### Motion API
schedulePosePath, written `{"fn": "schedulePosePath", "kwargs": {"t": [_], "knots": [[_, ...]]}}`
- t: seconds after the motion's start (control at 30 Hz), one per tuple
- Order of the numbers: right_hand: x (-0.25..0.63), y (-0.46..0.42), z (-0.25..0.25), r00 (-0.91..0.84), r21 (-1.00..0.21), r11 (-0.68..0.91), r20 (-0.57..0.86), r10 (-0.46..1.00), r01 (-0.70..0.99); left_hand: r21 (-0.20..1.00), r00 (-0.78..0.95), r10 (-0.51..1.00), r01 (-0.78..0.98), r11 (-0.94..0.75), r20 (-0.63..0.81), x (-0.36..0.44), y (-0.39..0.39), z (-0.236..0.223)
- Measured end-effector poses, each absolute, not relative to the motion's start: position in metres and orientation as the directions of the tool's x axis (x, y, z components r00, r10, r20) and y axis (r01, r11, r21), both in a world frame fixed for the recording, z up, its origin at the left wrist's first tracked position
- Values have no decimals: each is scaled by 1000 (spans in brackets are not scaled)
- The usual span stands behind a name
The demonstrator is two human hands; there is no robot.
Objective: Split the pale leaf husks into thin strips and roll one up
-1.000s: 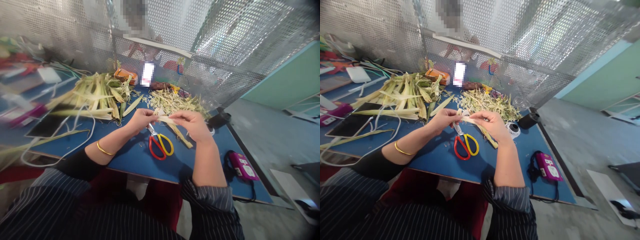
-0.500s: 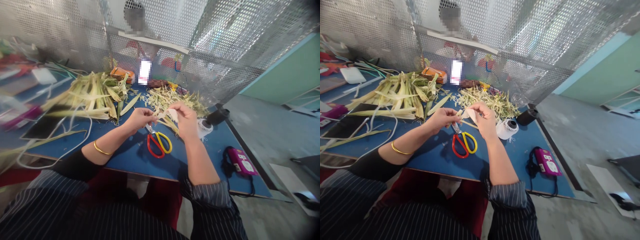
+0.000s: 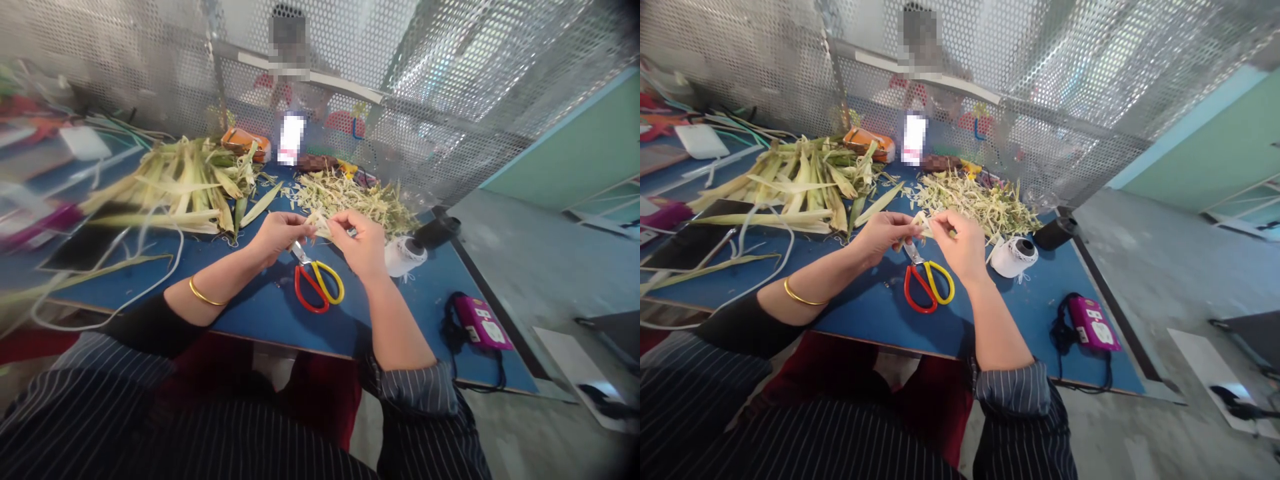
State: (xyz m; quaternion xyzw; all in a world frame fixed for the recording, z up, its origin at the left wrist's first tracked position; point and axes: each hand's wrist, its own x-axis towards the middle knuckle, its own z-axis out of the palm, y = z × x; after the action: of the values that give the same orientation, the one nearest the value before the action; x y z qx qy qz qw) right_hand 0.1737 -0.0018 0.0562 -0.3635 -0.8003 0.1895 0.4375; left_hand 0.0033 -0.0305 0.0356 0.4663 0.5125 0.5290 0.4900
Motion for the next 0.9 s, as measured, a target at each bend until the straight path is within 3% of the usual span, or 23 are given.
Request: {"fn": "schedulePosePath", "kwargs": {"t": [0.2, 0.53, 0.9], "knots": [[176, 1, 53, -441, -542, 661, 492, 750, 519, 998, -109, 994, -63, 6, -13, 4, -32, 35], [173, 3, 49, -465, -477, 706, 535, 705, 523, 999, -134, 990, 9, -50, 51, 8, -34, 36], [170, 1, 48, -404, -557, 645, 504, 763, 523, 960, -140, 968, 214, -178, 210, 6, -30, 22]]}}
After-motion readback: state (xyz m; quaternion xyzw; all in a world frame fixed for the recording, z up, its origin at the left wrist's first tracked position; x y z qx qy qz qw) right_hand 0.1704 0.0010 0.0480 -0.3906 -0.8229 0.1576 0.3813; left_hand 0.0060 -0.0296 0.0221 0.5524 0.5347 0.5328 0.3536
